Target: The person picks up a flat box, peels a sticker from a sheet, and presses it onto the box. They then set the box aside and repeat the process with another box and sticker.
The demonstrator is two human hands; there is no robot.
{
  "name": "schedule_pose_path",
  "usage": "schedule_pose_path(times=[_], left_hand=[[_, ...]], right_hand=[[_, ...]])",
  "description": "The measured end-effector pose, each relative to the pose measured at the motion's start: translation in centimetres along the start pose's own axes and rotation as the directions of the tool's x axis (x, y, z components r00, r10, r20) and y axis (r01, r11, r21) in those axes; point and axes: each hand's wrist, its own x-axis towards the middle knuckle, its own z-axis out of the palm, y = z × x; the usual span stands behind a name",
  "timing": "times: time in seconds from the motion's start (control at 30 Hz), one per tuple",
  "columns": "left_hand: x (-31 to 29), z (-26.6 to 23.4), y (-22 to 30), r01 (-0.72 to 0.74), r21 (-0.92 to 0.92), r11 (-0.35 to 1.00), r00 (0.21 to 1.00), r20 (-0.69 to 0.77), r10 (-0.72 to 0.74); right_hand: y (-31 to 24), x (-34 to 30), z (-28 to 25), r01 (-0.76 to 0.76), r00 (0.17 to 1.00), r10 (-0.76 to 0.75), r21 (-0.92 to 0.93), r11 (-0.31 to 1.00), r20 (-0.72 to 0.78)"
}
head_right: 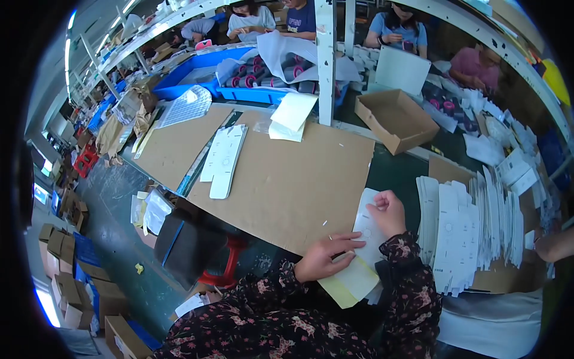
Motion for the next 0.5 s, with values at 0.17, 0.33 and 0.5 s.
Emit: schedule_pose_path(times=[0.17, 0.33, 0.5], left_hand=[[0.2, -0.3, -0.1, -0.033, 0.035, 0.999, 0.999, -0.024, 0.034], [-0.1, -0.4, -0.4, -0.079, 0.034, 0.996, 0.995, -0.058, 0.080], [-1.7, -1.0, 1.2, 0.041, 0.025, 0.999, 0.996, -0.085, -0.039]], right_hand=[[-0.3, 0.4, -0.2, 0.056, 0.998, -0.053, -0.114, 0.992, 0.035], [-3.9, -4.9, -1.2, 0.246, 0.956, -0.273, -0.209, 0.947, -0.112], [-4.9, -15.1, -3.5, 0.187, 0.906, -0.376, -0.614, 0.767, -0.193]])
